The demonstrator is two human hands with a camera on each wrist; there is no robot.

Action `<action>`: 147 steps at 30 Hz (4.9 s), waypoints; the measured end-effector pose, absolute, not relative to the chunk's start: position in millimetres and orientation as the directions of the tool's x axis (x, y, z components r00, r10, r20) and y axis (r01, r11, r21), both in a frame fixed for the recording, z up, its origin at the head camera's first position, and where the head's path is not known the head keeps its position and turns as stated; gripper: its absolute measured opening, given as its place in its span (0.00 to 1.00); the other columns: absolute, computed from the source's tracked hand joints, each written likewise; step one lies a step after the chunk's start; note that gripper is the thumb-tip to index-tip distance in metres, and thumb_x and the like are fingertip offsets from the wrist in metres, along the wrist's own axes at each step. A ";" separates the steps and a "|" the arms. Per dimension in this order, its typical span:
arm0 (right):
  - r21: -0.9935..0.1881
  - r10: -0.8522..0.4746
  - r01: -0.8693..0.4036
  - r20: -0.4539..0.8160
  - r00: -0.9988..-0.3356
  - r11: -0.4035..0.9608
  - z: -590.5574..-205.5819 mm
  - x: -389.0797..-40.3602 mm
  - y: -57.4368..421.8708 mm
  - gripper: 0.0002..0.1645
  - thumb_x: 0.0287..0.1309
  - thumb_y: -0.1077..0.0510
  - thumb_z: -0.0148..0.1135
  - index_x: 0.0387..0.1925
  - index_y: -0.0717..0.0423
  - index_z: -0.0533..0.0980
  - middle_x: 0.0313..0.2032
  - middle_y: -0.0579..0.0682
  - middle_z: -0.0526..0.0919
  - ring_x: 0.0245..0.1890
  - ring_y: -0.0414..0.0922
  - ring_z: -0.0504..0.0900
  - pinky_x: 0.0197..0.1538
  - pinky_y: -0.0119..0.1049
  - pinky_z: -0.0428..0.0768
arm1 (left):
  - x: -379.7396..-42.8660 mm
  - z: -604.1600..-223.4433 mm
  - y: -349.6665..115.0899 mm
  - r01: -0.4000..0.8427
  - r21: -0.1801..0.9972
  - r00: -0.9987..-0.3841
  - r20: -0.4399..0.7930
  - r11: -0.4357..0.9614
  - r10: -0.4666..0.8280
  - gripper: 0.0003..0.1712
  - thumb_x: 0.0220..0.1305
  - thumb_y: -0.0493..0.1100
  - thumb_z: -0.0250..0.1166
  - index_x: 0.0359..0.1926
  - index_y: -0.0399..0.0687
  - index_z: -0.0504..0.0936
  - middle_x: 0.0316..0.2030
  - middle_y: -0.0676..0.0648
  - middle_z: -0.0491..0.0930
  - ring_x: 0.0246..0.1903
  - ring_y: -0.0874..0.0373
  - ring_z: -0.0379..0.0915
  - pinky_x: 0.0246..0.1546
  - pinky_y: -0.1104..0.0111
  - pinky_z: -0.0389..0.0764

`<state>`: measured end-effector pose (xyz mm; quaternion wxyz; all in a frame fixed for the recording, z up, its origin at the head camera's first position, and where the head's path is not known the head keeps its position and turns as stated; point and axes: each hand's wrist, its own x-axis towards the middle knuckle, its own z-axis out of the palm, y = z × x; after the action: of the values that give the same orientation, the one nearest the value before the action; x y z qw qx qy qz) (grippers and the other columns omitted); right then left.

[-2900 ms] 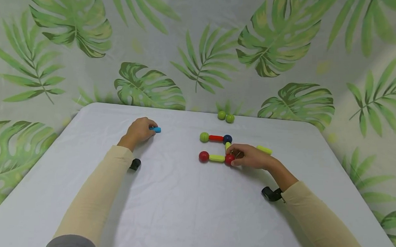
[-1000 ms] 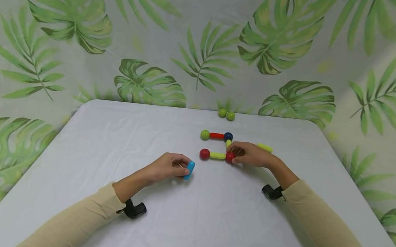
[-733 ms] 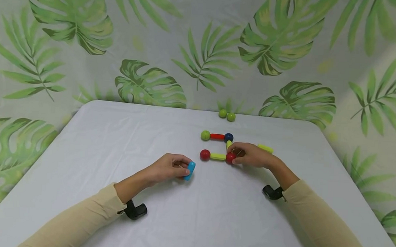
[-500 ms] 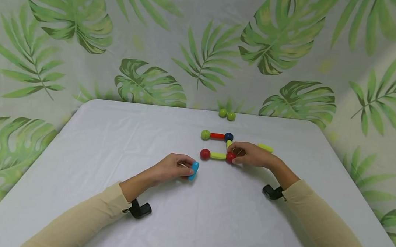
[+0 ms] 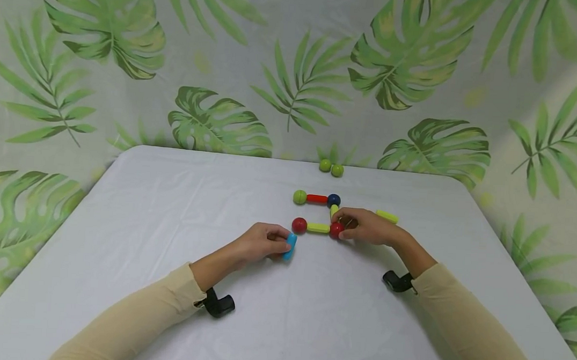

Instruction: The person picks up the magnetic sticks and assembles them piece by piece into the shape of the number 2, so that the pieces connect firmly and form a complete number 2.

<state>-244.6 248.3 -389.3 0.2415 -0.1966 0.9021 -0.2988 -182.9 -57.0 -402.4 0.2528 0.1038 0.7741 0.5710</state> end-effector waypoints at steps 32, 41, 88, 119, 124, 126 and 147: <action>-0.649 -0.518 -0.224 -0.305 -0.799 0.727 -390.1 -246.7 251.8 0.19 0.65 0.55 0.63 0.56 0.48 0.74 0.52 0.54 0.79 0.52 0.50 0.76 0.54 0.41 0.79 | -199.7 -411.0 -34.5 -0.397 0.894 -0.813 -0.448 0.208 0.371 0.17 0.66 0.41 0.66 0.53 0.38 0.83 0.35 0.48 0.85 0.27 0.64 0.82 0.36 0.74 0.85; -0.647 -0.526 -0.235 -0.300 -0.796 0.725 -385.6 -242.8 249.0 0.19 0.64 0.56 0.63 0.56 0.49 0.74 0.52 0.54 0.80 0.53 0.50 0.76 0.56 0.43 0.79 | -200.0 -409.5 -32.8 -0.437 0.883 -0.806 -0.469 0.171 0.360 0.15 0.66 0.40 0.65 0.50 0.36 0.83 0.26 0.51 0.84 0.24 0.65 0.81 0.30 0.77 0.83; -0.641 -0.526 -0.246 -0.290 -0.799 0.727 -386.5 -242.2 247.5 0.18 0.65 0.57 0.63 0.56 0.48 0.75 0.52 0.54 0.80 0.53 0.50 0.76 0.57 0.45 0.78 | -223.1 -394.5 -56.6 0.375 0.637 -0.877 0.007 0.674 0.481 0.17 0.66 0.37 0.63 0.55 0.45 0.82 0.48 0.46 0.83 0.37 0.57 0.80 0.40 0.68 0.81; -0.632 -0.530 -0.258 -0.287 -0.798 0.731 -384.7 -242.2 247.0 0.17 0.65 0.57 0.62 0.55 0.47 0.75 0.52 0.54 0.80 0.52 0.50 0.77 0.55 0.45 0.79 | -250.6 -393.6 -35.8 0.622 0.552 -0.649 -0.035 0.556 0.760 0.21 0.66 0.32 0.61 0.58 0.49 0.82 0.56 0.48 0.82 0.53 0.56 0.76 0.61 0.63 0.77; -0.627 -0.528 -0.262 -0.284 -0.801 0.734 -384.3 -244.4 245.7 0.18 0.65 0.57 0.62 0.55 0.48 0.75 0.52 0.54 0.80 0.52 0.50 0.77 0.56 0.44 0.79 | -253.1 -393.2 -38.8 0.605 0.573 -0.652 -0.040 0.552 0.757 0.21 0.67 0.33 0.61 0.60 0.50 0.81 0.55 0.48 0.82 0.52 0.56 0.76 0.60 0.63 0.78; -0.627 -0.525 -0.257 -0.287 -0.801 0.736 -384.1 -244.4 245.2 0.18 0.65 0.57 0.62 0.56 0.49 0.75 0.52 0.55 0.80 0.52 0.50 0.77 0.56 0.45 0.79 | -253.6 -393.5 -39.0 0.602 0.574 -0.651 -0.049 0.555 0.758 0.21 0.67 0.33 0.61 0.60 0.50 0.81 0.56 0.48 0.82 0.52 0.56 0.76 0.60 0.63 0.77; -0.601 -0.430 -0.292 -0.096 -0.898 0.744 -340.6 -233.3 326.5 0.19 0.69 0.57 0.57 0.59 0.57 0.74 0.53 0.60 0.81 0.52 0.52 0.80 0.50 0.36 0.79 | -256.9 -391.2 -40.6 0.546 0.594 -0.675 -0.106 0.591 0.730 0.22 0.69 0.34 0.60 0.61 0.54 0.80 0.56 0.48 0.81 0.52 0.55 0.75 0.61 0.63 0.77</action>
<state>-233.3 326.5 -340.6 0.1152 -0.1947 0.9266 -0.3003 -256.9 -40.6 -391.2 0.1721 0.3645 0.8750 0.2680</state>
